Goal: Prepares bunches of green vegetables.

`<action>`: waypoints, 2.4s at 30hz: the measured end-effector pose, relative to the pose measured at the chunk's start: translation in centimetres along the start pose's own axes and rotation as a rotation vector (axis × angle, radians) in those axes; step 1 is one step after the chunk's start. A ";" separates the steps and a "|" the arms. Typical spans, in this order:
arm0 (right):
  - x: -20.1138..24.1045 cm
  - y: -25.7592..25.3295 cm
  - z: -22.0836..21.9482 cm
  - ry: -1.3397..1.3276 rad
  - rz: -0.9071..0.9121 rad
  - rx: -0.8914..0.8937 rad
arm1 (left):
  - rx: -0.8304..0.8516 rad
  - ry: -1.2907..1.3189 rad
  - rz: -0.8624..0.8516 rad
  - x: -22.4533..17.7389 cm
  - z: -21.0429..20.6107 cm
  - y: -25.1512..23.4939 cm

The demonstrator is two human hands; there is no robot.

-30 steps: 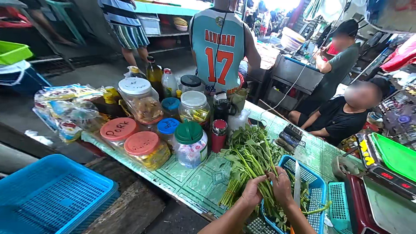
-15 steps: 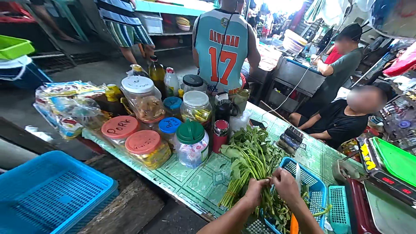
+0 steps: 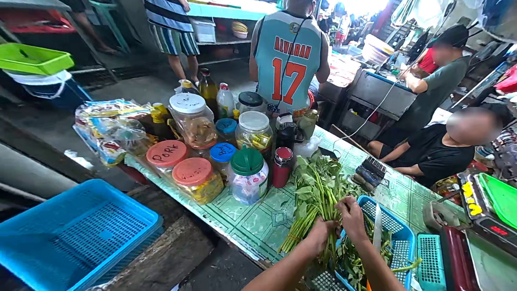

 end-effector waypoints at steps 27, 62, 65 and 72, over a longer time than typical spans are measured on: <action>-7.3 3.8 4.9 -0.364 -0.345 -0.296 | -0.087 -1.206 0.024 -0.3 -4.4 -1.2; -12.0 9.3 9.4 0.436 -0.432 0.037 | 0.152 -0.231 -0.129 -13.3 -2.4 1.6; -12.6 9.0 7.5 0.731 -0.596 0.291 | 0.112 -0.235 -0.185 -15.5 0.4 2.6; -7.9 5.6 -9.6 -0.058 -0.516 0.503 | 0.092 -0.093 -0.239 -16.7 3.4 4.7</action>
Point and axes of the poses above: each hand's wrist, its own y-axis away from the middle knuckle, its own z-axis out of the back of the hand, x = y × z, the point moved 6 cm from there along -y, towards the middle knuckle, and after that the axes turned 3 degrees about z, right-handed, at the moved point
